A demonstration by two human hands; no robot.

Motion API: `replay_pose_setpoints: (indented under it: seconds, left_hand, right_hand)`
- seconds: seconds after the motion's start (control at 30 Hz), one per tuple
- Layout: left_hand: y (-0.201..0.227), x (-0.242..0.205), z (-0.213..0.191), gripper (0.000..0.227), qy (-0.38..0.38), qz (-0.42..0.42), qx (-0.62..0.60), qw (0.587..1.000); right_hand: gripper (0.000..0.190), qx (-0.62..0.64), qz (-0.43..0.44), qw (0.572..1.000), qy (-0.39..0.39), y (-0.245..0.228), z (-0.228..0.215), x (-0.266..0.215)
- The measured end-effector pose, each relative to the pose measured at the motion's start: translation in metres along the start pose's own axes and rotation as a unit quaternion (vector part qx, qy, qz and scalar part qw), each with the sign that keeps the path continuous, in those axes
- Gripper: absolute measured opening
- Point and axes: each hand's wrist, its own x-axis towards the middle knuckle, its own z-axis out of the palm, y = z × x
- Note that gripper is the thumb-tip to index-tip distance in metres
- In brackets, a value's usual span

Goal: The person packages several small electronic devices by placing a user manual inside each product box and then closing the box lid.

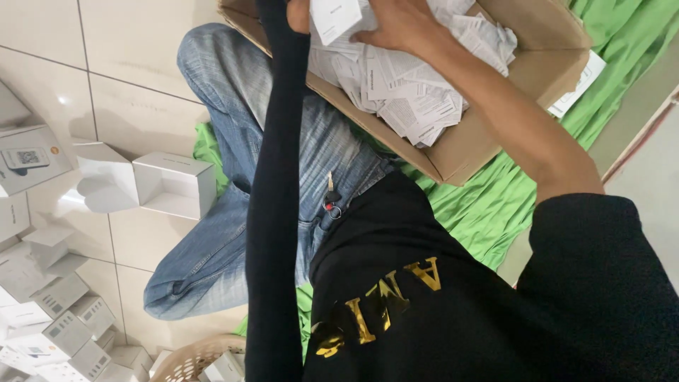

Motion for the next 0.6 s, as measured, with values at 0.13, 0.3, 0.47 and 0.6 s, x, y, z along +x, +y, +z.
replay_pose_setpoints:
  seconds: [0.13, 0.3, 0.47, 0.6]
  left_hand:
    - [0.008, 0.013, -0.010, 0.023, 0.005, 0.003, 0.035, 0.999]
    - [0.111, 0.052, -0.028, 0.026, -0.061, -0.097, -0.338, 0.934]
    - [0.113, 0.044, -0.031, 0.034, -0.066, -0.096, -0.302, 0.946]
    - [0.115, 0.044, -0.034, 0.035, -0.056, -0.147, -0.331, 0.930]
  right_hand:
    - [0.052, 0.020, -0.013, 0.999, 0.036, 0.005, 0.026, 0.017]
    - [0.040, 0.074, 0.005, 0.994, 0.077, 0.023, -0.014, 0.001]
    - [0.052, 0.227, 0.072, 0.971, 0.024, 0.026, -0.068, -0.043]
    - [0.056, 0.124, 0.108, 0.986, 0.003, 0.017, -0.077, -0.049]
